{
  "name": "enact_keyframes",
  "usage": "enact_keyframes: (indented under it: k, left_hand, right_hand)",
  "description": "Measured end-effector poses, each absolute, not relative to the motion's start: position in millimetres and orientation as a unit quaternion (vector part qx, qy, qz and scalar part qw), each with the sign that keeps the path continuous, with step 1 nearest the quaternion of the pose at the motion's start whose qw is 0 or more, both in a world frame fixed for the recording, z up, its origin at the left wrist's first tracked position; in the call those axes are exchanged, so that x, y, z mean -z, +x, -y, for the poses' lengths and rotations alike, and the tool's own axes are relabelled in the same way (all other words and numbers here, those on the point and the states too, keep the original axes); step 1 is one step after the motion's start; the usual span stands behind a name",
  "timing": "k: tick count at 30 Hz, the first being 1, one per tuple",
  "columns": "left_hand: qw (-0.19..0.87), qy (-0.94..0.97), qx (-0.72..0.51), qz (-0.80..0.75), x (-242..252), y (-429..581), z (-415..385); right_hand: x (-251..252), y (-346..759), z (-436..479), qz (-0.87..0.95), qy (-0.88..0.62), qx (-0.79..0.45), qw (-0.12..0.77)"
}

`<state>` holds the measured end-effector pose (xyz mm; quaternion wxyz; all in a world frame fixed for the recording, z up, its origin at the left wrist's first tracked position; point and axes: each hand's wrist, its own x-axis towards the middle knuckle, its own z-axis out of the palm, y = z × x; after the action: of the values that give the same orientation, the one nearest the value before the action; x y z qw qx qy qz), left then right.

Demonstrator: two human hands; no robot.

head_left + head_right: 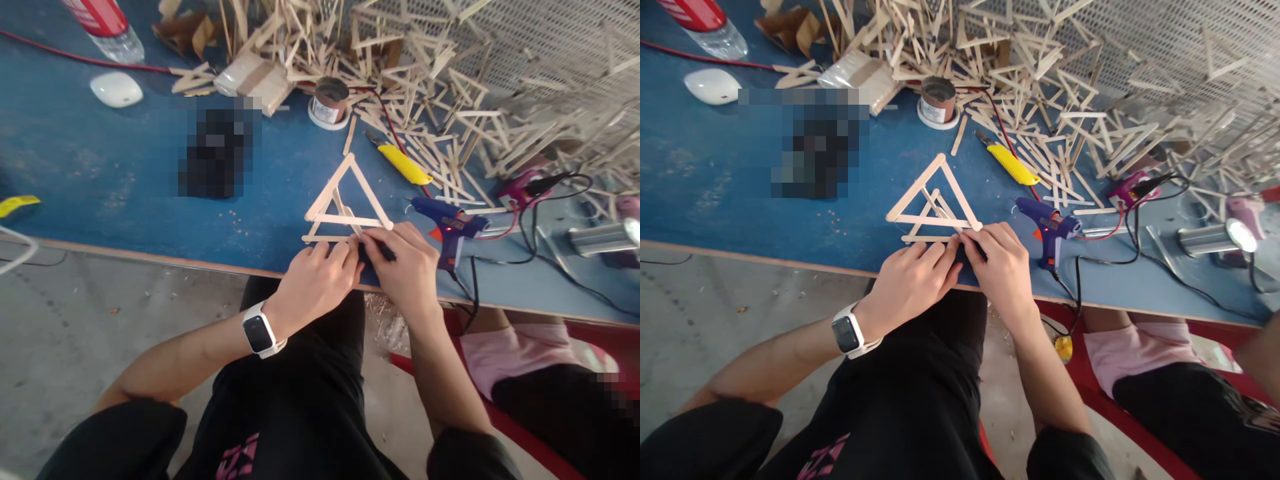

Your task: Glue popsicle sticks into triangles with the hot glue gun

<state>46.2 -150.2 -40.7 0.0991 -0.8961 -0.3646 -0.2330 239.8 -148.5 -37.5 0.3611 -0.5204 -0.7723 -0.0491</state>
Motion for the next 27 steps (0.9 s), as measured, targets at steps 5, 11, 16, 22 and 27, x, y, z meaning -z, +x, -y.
enact_keyframes:
  k: [5, 11, 16, 22, 27]
  left_hand:
    - [0.093, -0.900, 0.223, 0.363, 40.5, 46.1, 149.9]
    - [0.089, -0.901, 0.221, 0.362, 40.0, 46.2, 149.1]
    - [0.093, -0.900, 0.223, 0.362, 39.0, 46.1, 149.2]
    - [0.085, -0.901, 0.224, 0.360, 38.6, 45.6, 149.4]
    - [0.087, -0.900, 0.229, 0.361, 39.8, 45.6, 149.4]
  right_hand:
    - [37.5, 242.5, 147.2, 0.771, -0.524, 0.042, 0.360]
    - [34.1, 248.1, 144.7, 0.772, -0.534, 0.016, 0.344]
    - [29.8, 250.9, 142.3, 0.761, -0.542, -0.006, 0.358]
    - [24.9, 250.5, 141.9, 0.757, -0.542, -0.035, 0.362]
    - [23.4, 250.5, 140.4, 0.756, -0.544, -0.054, 0.360]
